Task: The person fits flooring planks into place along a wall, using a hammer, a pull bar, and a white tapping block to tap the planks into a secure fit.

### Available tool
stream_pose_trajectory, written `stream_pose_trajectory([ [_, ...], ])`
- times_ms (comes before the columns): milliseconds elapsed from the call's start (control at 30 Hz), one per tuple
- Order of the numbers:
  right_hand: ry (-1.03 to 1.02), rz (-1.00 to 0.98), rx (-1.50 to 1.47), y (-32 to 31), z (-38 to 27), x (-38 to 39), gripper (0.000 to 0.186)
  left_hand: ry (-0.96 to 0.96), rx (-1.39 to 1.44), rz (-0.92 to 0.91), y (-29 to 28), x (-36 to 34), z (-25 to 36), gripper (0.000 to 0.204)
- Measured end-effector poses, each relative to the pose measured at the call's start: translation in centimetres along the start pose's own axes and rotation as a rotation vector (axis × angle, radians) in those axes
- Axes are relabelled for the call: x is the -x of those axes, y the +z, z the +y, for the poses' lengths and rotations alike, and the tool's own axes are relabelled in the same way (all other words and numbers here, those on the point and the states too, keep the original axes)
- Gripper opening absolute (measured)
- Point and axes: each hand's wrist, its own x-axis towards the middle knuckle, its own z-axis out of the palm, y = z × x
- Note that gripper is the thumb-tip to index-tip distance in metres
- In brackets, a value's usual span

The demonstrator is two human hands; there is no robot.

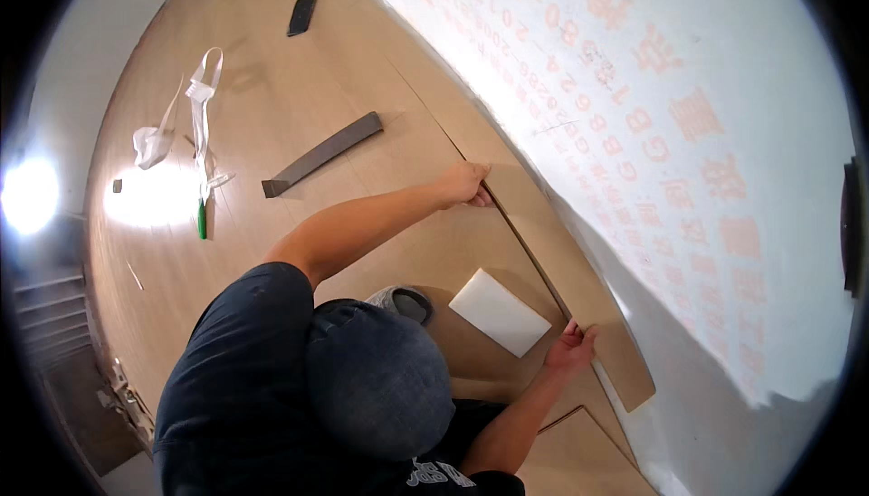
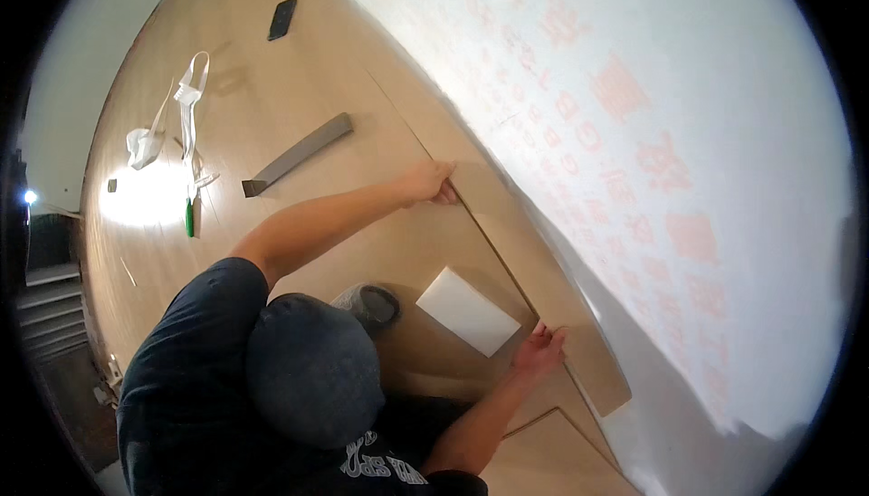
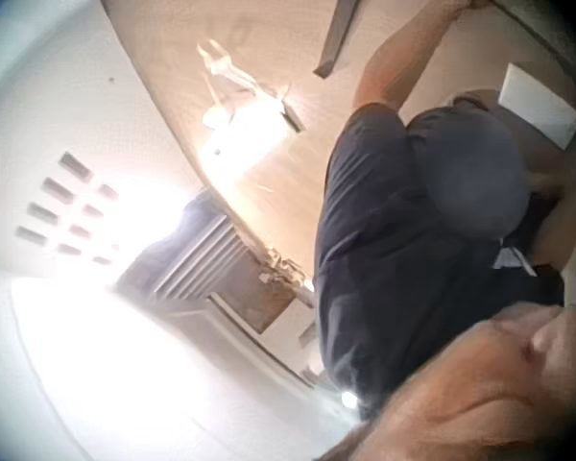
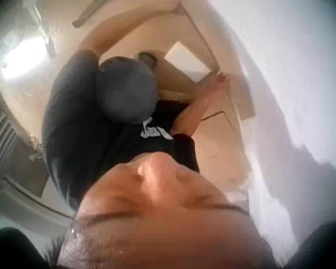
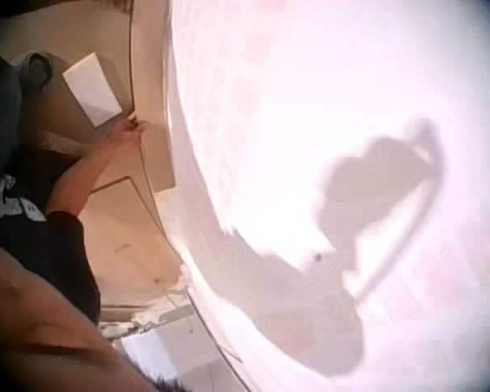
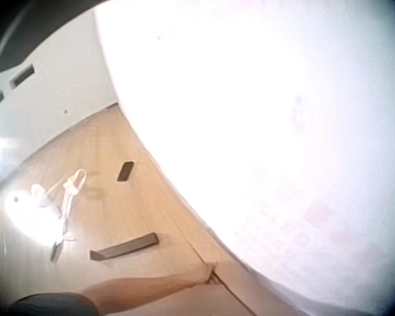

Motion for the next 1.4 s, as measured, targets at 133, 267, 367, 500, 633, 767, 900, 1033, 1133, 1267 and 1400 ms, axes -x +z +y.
stream_pose_trajectory([
  [133,0.115,-0.161,-0.096,-3.1,0.0,-0.4,0.030,0.010,-0.126,-0.039,-1.9,-1.5,-1.7,0.060],
  [267,0.031,-0.116,-0.019,-3.4,0.1,-0.4,0.026,0.031,-0.058,-0.031,-2.0,-1.4,-1.8,0.060],
  [367,0.023,-0.141,-0.083,-3.8,0.3,-0.5,0.029,0.030,0.003,-0.027,-1.8,-1.2,-1.8,0.058],
  [500,0.024,-0.133,-0.110,-4.2,0.5,-1.1,0.024,0.049,0.051,-0.013,-1.4,-1.6,-2.2,0.057],
  [633,0.021,-0.185,-0.103,-3.0,-0.1,-0.9,0.023,0.056,0.071,0.013,-1.1,-2.0,-3.1,0.055],
  [767,0.052,-0.158,-0.070,-4.0,0.1,-2.0,0.028,0.051,0.061,0.035,-0.9,-2.6,-3.5,0.054],
  [900,0.117,-0.191,-0.183,-4.8,0.8,-3.0,0.037,0.054,-0.002,0.022,-0.9,-2.1,-2.2,0.055],
  [1033,0.147,-0.202,-0.416,-2.6,-1.2,-2.0,0.043,0.063,0.075,-0.044,-1.8,-1.9,-3.1,0.056],
  [1133,-0.238,-0.006,0.219,-9.1,-2.5,-3.7,0.054,0.060,0.048,-0.086,-2.8,-1.9,-2.2,0.057],
  [1267,-0.388,0.240,0.240,-10.2,-5.1,-4.9,0.066,-0.007,0.050,-0.148,-3.3,-2.0,-2.5,0.056],
  [1400,-0.293,0.113,-0.354,-10.3,-5.6,-5.6,0.062,-0.009,-0.001,-0.154,-2.9,-1.2,-1.5,0.056],
])
